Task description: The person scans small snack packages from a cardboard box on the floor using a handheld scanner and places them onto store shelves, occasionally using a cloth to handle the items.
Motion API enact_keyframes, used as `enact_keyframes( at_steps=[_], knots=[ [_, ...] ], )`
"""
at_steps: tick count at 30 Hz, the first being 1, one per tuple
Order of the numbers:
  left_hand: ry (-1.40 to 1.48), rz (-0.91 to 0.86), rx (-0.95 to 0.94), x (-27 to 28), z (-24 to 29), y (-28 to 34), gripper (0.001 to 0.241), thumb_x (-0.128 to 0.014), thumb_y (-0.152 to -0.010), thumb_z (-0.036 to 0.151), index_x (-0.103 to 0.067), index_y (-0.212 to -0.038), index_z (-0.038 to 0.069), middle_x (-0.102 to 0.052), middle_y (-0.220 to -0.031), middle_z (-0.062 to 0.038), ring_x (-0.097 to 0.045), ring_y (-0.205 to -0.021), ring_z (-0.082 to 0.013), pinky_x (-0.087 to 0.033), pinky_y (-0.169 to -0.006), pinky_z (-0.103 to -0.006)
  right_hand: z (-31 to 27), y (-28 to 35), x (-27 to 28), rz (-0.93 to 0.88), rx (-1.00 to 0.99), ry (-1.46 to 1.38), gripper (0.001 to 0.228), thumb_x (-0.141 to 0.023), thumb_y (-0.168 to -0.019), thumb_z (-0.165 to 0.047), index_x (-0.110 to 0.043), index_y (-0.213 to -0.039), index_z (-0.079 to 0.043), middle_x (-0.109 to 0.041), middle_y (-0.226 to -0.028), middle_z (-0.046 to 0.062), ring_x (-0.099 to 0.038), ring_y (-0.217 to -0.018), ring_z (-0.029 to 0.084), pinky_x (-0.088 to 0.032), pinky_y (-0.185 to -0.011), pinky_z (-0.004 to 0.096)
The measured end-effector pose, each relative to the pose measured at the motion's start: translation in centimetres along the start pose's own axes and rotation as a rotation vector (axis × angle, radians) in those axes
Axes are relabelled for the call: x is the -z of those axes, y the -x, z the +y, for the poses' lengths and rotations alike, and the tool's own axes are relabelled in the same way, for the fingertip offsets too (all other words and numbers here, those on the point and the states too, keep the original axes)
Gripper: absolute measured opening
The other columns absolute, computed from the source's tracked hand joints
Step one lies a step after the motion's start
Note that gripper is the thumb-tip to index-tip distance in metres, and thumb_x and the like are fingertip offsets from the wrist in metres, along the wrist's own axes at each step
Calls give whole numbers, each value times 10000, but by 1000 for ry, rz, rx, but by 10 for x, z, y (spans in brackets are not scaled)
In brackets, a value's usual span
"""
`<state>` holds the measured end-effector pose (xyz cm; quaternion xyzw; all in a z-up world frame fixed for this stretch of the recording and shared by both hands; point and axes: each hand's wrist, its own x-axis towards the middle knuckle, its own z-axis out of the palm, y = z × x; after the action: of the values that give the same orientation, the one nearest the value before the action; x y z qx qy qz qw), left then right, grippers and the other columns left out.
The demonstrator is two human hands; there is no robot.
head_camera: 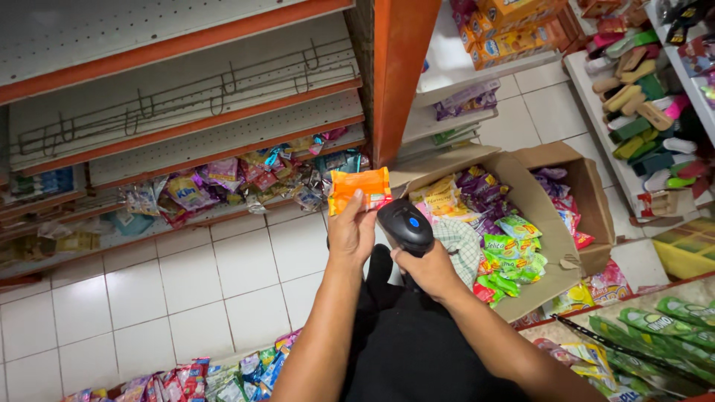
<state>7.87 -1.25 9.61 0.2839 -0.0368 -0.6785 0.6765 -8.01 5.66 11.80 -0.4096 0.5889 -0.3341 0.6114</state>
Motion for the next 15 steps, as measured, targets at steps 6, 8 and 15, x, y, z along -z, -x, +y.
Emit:
enact_keyframes(
  at_steps=[6,8,15],
  knots=[
    [-180,54,23,26,8,-1,375,-654,-964,70,-572,-1329,41,-674,-1237,-101,-665,-1130,-256,-543,-975,-438,-2,-39,33,179,59,-69,329,-731,-820,-110,-632,-1130,-54,-635,-812,27,-603,-657,99,-507,-602,304],
    [-237,64,32,36,9,0,374,-652,-973,81,-572,-1336,42,-673,-1234,-95,-665,-1120,-240,-546,-967,-418,-13,-61,61,279,112,98,342,-691,-791,-103,-603,-1119,-67,-657,-814,30,-629,-671,120,-533,-607,312],
    [-299,149,55,53,3,0,353,-627,-990,88,-597,-1338,36,-690,-1227,-69,-665,-1116,-190,-547,-978,-360,-82,-174,120,493,446,466,256,-743,-837,-169,-663,-1036,-31,-676,-868,154,-646,-815,314,-505,-735,437]
  ],
)
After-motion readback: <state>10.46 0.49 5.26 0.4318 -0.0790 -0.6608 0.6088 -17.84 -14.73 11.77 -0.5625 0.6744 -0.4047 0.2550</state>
